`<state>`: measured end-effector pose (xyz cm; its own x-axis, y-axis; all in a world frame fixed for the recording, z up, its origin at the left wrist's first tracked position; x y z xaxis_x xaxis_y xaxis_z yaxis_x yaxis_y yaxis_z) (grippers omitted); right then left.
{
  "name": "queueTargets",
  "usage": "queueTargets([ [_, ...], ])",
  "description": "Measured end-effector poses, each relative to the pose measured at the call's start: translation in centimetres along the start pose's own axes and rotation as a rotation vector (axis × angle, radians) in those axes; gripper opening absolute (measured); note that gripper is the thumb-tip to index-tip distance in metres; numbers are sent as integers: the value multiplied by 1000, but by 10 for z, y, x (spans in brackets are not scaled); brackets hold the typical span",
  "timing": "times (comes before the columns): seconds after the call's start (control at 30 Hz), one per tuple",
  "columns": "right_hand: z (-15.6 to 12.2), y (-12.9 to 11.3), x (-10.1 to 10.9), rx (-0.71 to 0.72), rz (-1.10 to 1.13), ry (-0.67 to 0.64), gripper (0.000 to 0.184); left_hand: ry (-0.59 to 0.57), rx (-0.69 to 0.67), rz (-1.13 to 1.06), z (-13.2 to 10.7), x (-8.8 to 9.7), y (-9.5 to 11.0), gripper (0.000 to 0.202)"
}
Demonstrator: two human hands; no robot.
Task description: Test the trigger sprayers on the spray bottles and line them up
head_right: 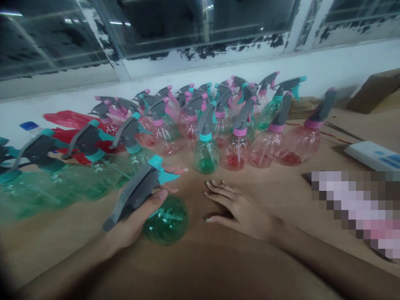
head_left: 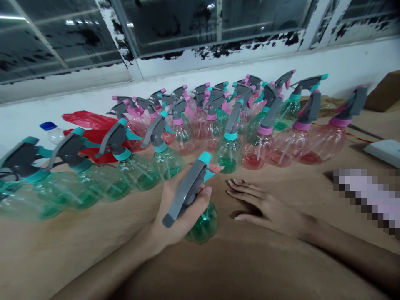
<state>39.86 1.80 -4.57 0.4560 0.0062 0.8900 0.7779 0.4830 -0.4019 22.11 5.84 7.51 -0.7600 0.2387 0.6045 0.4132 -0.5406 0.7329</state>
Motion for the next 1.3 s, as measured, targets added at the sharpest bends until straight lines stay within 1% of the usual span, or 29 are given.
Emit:
queueTargets([
  [0.33, -1, 0, 0, 2, 5, 15, 62, -8, -18, -41, 0, -2, -1, 33],
  [0.57, -1, 0, 0, -7, -2, 15, 61, 7, -16, -24, 0, -1, 0, 31],
  [0.73, -1, 2, -2, 3, 9, 14, 63, -14, -13, -57, 1, -3, -1, 32],
  [1.0, -1, -2, 1, 2, 30, 37, 62, -9, -12, -31, 1, -1, -1, 32],
  [1.13, -1, -1, 1, -8, 22, 24, 63, 1, 0, -29, -1, -1, -2, 29],
  [1.23, -1, -1, 0, -2, 1, 8, 64, -27, 14, -72, -1, -2, -4, 25],
  [1.3, -1, 0, 0, -6, -11, -2, 62, -33, 0, -111, -1, -1, -4, 22],
])
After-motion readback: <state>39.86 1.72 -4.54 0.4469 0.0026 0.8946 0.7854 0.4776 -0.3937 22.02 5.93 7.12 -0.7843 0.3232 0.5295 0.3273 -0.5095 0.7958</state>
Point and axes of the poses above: each hand's wrist, its own z-axis towards the middle knuckle, its own x-axis out of the back of the hand, y = z × x, the point moved 6 cm from there along z, towards the middle knuckle, and after that the axes turned 1 degree about -z, right-handed, at the moved point
